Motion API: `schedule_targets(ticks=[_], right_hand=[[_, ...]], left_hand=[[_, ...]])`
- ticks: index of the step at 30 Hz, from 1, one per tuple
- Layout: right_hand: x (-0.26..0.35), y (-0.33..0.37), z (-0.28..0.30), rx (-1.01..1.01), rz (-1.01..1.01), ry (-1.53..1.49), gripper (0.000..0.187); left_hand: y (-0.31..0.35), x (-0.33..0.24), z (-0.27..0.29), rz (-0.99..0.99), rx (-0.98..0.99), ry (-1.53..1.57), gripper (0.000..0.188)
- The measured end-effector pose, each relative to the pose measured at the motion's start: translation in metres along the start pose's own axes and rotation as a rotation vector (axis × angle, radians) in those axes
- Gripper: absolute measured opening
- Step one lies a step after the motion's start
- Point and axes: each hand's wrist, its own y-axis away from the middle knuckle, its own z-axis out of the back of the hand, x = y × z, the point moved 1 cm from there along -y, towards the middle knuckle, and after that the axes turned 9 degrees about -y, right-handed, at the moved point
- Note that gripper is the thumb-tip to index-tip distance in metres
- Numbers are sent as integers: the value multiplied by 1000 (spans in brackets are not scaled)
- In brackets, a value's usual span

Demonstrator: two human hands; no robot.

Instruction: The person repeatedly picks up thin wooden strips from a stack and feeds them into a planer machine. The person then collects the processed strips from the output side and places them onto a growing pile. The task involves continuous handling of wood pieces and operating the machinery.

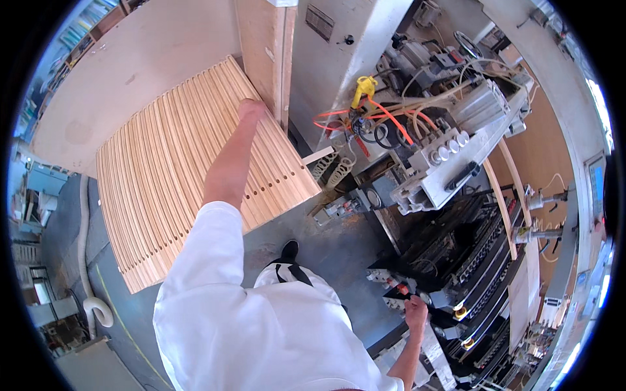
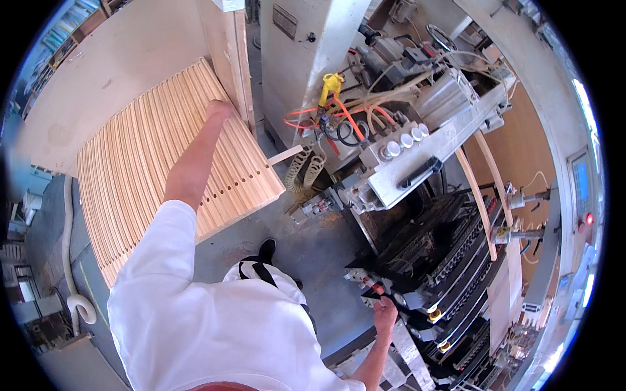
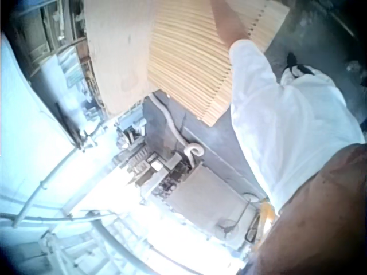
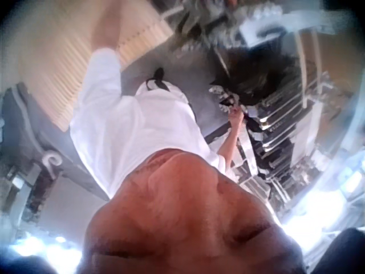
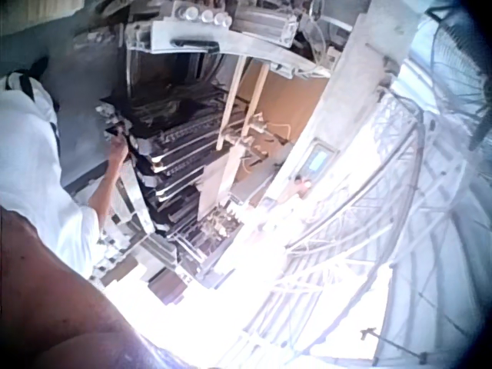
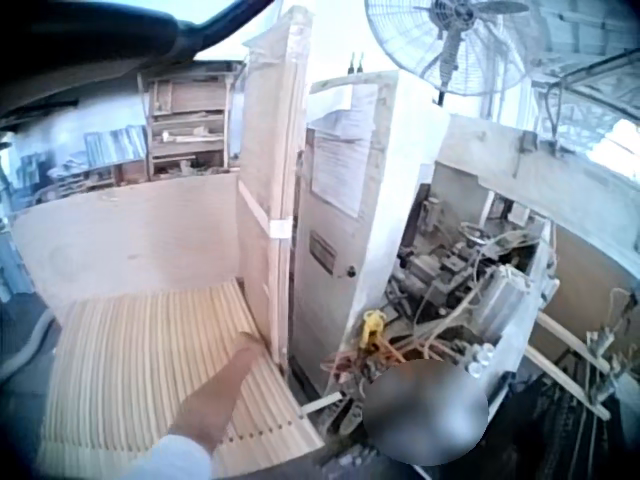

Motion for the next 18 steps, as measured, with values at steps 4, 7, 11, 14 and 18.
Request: schedule_targets(ticks=[4, 7, 11, 14, 18], right_hand=[[15, 10, -26, 80, 70, 98, 26], [-5, 25, -28, 77, -6, 87, 36], [22, 74, 3, -259, -14, -91, 31], [23, 133, 35, -473, -45, -64, 29], [-11, 225, 50, -866, -77, 96, 28]], left_hand=[[-41, 43, -15, -157, -238, -17, 35], [-25, 42, -21, -433, -155, 127, 31], [23, 78, -29, -668, 189, 810, 26], [233, 33, -30, -728, 244, 391, 21], [410, 14, -90, -752, 768, 405, 19]])
